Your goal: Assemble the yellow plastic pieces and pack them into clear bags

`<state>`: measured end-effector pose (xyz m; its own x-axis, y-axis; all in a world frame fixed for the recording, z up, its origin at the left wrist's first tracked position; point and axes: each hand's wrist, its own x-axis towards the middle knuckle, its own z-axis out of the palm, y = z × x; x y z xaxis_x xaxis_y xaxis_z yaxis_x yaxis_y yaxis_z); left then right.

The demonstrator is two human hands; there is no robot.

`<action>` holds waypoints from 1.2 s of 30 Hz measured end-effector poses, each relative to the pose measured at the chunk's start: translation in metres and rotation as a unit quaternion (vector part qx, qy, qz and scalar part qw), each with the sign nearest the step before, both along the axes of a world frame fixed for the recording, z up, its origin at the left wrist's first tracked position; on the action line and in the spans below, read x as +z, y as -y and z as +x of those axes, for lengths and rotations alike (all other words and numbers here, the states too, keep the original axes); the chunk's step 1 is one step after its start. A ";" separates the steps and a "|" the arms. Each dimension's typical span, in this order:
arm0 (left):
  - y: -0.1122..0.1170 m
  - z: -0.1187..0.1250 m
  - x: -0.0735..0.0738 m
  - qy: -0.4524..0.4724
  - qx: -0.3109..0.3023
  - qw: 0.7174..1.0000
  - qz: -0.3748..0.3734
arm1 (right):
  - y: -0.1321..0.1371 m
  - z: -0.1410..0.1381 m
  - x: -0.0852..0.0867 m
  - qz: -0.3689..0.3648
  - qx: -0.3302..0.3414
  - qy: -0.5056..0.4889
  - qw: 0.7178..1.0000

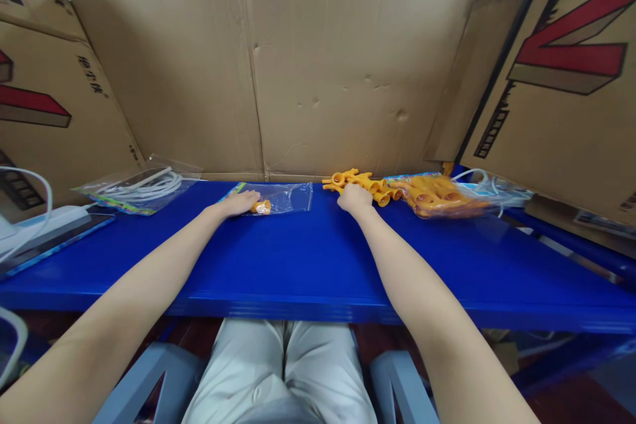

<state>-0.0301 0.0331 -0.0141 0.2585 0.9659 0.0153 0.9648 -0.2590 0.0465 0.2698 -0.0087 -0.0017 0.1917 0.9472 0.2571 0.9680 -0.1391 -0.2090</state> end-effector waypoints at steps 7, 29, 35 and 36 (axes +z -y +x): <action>-0.016 -0.014 -0.005 -0.020 -0.016 1.000 -0.002 | 0.007 0.000 0.017 0.041 0.051 -0.221 0.973; 0.020 -0.006 0.023 0.013 -0.041 0.995 -0.090 | 0.025 -0.043 0.007 -0.029 0.236 -0.295 0.926; 0.032 0.008 0.028 0.059 -0.067 0.990 -0.109 | 0.014 -0.050 -0.010 -0.066 0.329 -0.347 0.876; 0.033 0.009 0.028 0.070 -0.070 0.989 -0.107 | 0.012 -0.048 -0.012 -0.057 0.334 -0.334 0.879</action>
<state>-0.0207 -0.0001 0.0144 0.4005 0.9056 -0.1396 0.9001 -0.3602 0.2451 0.2218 -0.0210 -0.0133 -0.3450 0.9183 0.1944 0.5075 0.3567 -0.7843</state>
